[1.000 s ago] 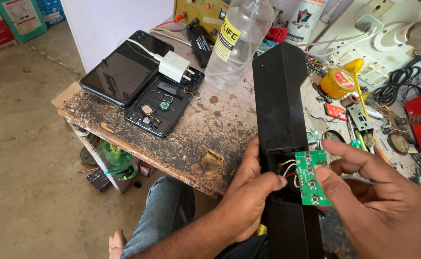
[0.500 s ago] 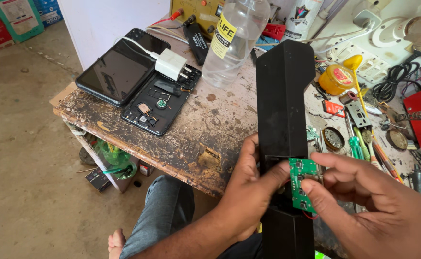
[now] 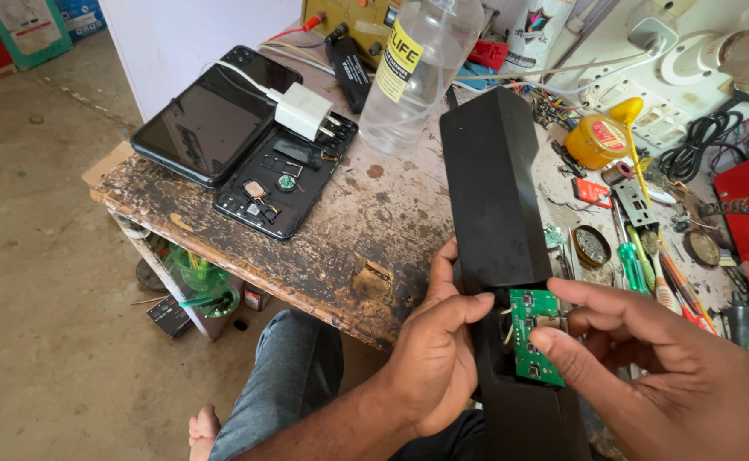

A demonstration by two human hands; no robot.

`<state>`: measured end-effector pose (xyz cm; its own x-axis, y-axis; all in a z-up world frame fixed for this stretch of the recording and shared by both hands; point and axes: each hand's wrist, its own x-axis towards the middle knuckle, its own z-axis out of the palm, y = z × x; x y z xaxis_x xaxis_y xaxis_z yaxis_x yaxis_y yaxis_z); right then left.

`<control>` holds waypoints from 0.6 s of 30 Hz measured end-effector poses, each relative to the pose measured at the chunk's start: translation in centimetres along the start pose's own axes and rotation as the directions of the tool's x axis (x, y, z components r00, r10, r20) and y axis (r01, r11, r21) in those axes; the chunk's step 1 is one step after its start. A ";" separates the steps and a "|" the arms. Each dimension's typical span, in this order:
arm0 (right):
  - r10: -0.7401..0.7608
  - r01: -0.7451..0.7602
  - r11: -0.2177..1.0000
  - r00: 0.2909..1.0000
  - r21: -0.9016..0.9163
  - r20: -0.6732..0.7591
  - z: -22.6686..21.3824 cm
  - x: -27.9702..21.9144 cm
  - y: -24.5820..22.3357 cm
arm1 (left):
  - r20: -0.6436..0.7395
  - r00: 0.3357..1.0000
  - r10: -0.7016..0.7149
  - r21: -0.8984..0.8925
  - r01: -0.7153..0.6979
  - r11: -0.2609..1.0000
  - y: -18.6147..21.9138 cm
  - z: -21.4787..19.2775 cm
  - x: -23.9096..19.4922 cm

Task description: The person solders wires to a small circuit board using a soldering iron, then fits the board into a black enclosure and secures a metal backplate with a screwdriver. The person also uses a metal file to smooth the backplate edges.

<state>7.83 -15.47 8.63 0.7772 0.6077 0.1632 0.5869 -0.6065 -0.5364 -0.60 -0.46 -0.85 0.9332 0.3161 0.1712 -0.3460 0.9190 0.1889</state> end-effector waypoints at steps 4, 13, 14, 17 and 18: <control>-0.016 0.011 0.995 0.998 0.097 0.058 -0.1 0.1 0.4 | 0.121 0.992 0.046 -0.050 -0.041 0.998 -0.2 -0.2 -0.4; -0.069 0.065 0.996 0.996 0.053 0.065 -0.1 0.2 -0.5 | 0.205 0.975 0.083 -0.059 -0.072 0.996 -0.1 -0.3 -0.9; -0.084 0.082 0.995 0.995 0.054 0.051 -0.1 0.1 -0.6 | 0.206 0.975 0.079 -0.058 -0.069 0.996 -0.1 -0.3 -0.9; -0.076 0.074 0.994 0.997 0.084 0.024 0.1 0.0 -0.8 | 0.206 0.976 0.066 -0.050 -0.057 0.997 -0.1 -0.5 -0.9; -0.074 0.071 0.993 0.997 0.093 0.030 0.1 -0.1 -0.8 | 0.204 0.977 0.060 -0.045 -0.052 0.998 0.0 -0.6 -0.9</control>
<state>7.25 -14.97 9.00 0.7247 0.6659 0.1774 0.6165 -0.5115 -0.5985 -1.39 -0.66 -1.55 0.8712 0.3158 0.3760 -0.3891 0.9110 0.1363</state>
